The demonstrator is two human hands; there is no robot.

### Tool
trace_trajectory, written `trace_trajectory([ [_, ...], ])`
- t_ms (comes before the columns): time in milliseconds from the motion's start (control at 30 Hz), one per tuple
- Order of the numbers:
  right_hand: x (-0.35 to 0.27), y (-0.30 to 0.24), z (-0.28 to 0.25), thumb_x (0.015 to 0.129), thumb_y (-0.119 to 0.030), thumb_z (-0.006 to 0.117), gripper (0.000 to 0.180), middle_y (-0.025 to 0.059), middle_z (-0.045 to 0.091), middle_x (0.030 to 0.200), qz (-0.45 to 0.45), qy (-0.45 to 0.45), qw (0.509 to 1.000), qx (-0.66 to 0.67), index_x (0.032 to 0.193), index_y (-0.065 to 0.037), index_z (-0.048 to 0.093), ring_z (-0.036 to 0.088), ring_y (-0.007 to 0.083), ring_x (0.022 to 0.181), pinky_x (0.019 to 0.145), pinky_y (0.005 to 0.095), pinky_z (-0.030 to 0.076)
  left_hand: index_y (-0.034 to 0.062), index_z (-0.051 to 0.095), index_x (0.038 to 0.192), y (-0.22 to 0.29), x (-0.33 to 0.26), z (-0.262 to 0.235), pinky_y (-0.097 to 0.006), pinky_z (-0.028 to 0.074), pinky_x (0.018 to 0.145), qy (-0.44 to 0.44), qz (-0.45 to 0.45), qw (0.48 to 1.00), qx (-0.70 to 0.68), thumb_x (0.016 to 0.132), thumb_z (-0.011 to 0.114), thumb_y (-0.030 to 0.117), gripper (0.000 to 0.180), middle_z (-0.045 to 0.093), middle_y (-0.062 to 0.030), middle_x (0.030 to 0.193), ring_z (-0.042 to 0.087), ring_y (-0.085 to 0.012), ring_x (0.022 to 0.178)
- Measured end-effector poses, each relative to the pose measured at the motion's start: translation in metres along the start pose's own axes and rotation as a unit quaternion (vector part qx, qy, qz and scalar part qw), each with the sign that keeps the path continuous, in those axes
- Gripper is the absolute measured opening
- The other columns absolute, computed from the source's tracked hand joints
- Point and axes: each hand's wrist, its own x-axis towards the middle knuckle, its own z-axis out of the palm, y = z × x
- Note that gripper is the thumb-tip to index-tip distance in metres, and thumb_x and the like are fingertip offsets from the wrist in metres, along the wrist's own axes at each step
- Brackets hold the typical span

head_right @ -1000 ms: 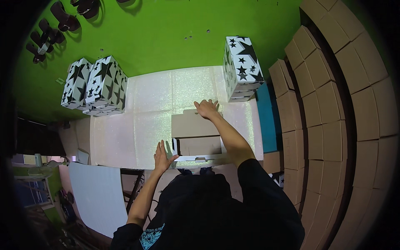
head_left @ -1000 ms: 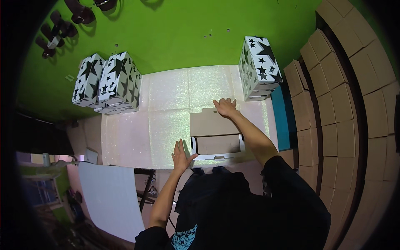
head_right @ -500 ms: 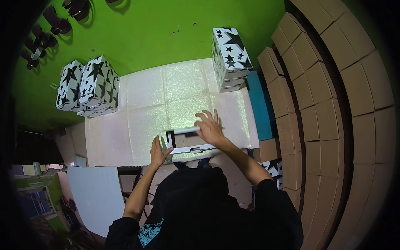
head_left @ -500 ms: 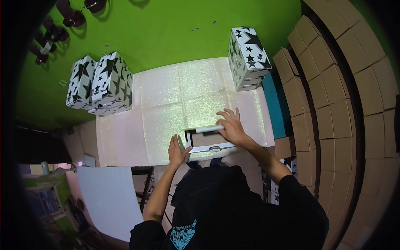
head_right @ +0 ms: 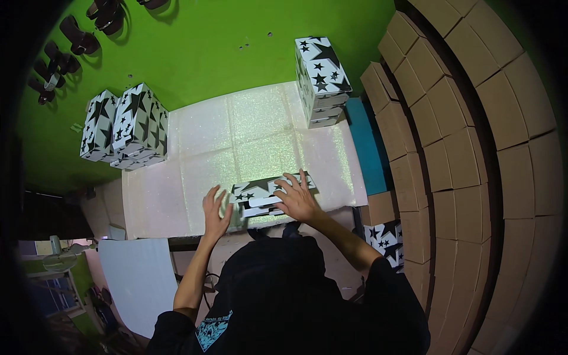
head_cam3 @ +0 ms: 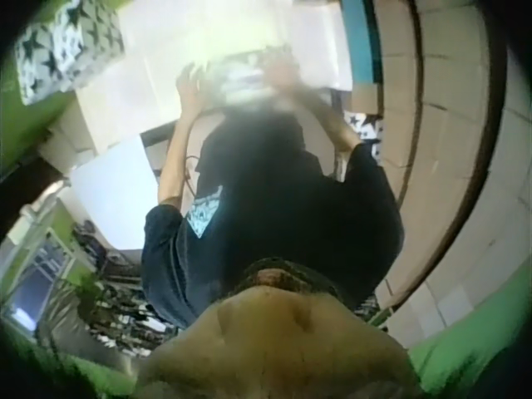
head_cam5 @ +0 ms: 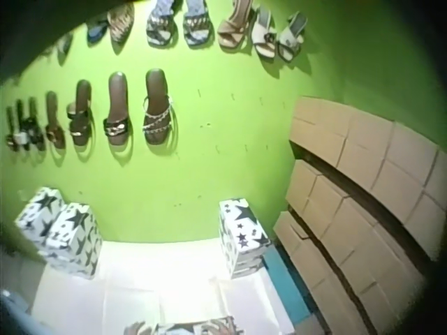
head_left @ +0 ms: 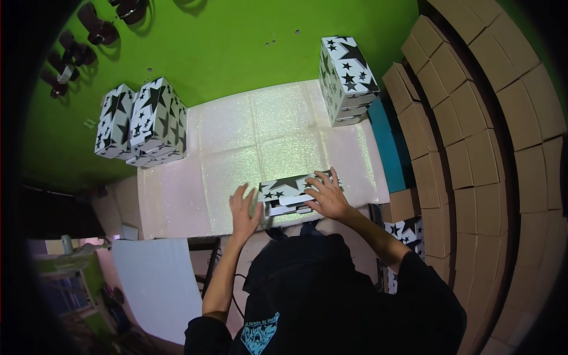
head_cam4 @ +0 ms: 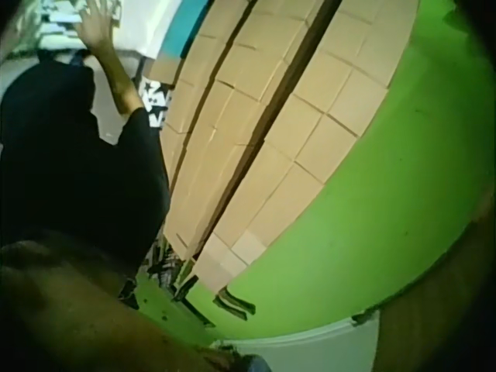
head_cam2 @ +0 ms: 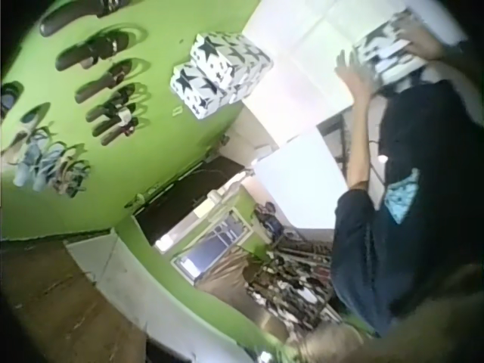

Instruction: Pack finished shoes into cardboard boxes and stack them.

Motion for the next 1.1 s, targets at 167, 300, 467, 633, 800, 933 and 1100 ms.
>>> trace_trajectory([
  [167, 0.002, -0.001, 0.003, 0.077, -0.028, 0.080, 0.037, 0.0069, 0.054, 0.131, 0.004, -0.016, 1.000, 0.004, 0.107, -0.011, 0.067, 0.040, 0.0339, 0.136, 0.114, 0.0690, 0.017, 0.0081, 0.069, 0.121, 0.060, 0.039, 0.004, -0.067, 0.016, 0.114, -0.060, 0.079, 0.994, 0.042, 0.087, 0.072, 0.031, 0.041, 0.049, -0.0135, 0.143, 0.038, -0.0385, 0.138],
  [300, -0.001, -0.001, 0.009, 0.079, -0.027, 0.078, 0.034, 0.0077, 0.055, 0.130, 0.006, -0.018, 1.000, 0.007, 0.106, -0.010, 0.066, 0.040, 0.0340, 0.136, 0.115, 0.0691, 0.015, 0.0082, 0.072, 0.108, 0.060, 0.043, 0.018, -0.072, 0.015, 0.113, -0.117, 0.135, 0.981, 0.079, 0.085, 0.072, 0.038, 0.037, 0.053, -0.0112, 0.139, 0.038, -0.0374, 0.138],
  [467, -0.015, 0.009, 0.034, 0.083, -0.022, 0.073, 0.023, 0.0076, 0.055, 0.126, -0.031, 0.003, 1.000, -0.007, 0.101, -0.010, 0.067, 0.041, 0.0335, 0.134, 0.114, 0.0694, 0.017, 0.0098, 0.073, 0.098, 0.052, 0.036, 0.034, -0.071, 0.016, 0.113, -0.149, 0.165, 0.970, 0.094, 0.083, 0.074, 0.036, 0.030, 0.055, -0.0081, 0.137, 0.039, -0.0372, 0.137],
  [633, -0.020, 0.010, 0.049, 0.086, -0.015, 0.067, 0.013, 0.0075, 0.058, 0.120, -0.057, 0.038, 0.998, 0.002, 0.098, -0.010, 0.068, 0.046, 0.0327, 0.131, 0.115, 0.0662, 0.021, 0.0089, 0.070, 0.099, 0.036, 0.019, 0.053, -0.070, 0.019, 0.113, -0.100, 0.201, 0.968, 0.112, 0.082, 0.075, 0.032, 0.029, 0.056, -0.0073, 0.133, 0.042, -0.0336, 0.134],
  [800, -0.023, 0.013, 0.057, 0.084, -0.013, 0.065, 0.015, 0.0083, 0.058, 0.119, -0.074, 0.052, 0.995, -0.027, 0.098, -0.009, 0.066, 0.047, 0.0322, 0.130, 0.115, 0.0648, 0.022, 0.0066, 0.068, 0.105, 0.030, 0.014, 0.066, -0.069, 0.021, 0.112, -0.081, 0.213, 0.966, 0.122, 0.084, 0.073, 0.031, 0.033, 0.056, -0.0078, 0.131, 0.043, -0.0336, 0.133],
  [933, -0.025, 0.018, 0.067, 0.085, -0.012, 0.063, 0.015, 0.0093, 0.058, 0.119, -0.074, 0.060, 0.995, -0.014, 0.099, -0.009, 0.065, 0.047, 0.0318, 0.130, 0.114, 0.0640, 0.023, 0.0049, 0.067, 0.108, 0.027, 0.011, 0.074, -0.068, 0.023, 0.112, -0.086, 0.221, 0.962, 0.134, 0.086, 0.071, 0.031, 0.034, 0.056, -0.0081, 0.130, 0.043, -0.0335, 0.133],
  [1100, -0.028, 0.018, 0.067, 0.087, -0.017, 0.064, 0.021, 0.0085, 0.057, 0.120, -0.068, 0.064, 0.995, -0.039, 0.106, -0.010, 0.066, 0.046, 0.0310, 0.130, 0.114, 0.0636, 0.024, 0.0046, 0.067, 0.108, 0.026, 0.006, 0.077, -0.068, 0.024, 0.112, -0.067, 0.219, 0.964, 0.132, 0.086, 0.071, 0.030, 0.034, 0.056, -0.0080, 0.129, 0.044, -0.0335, 0.132],
])
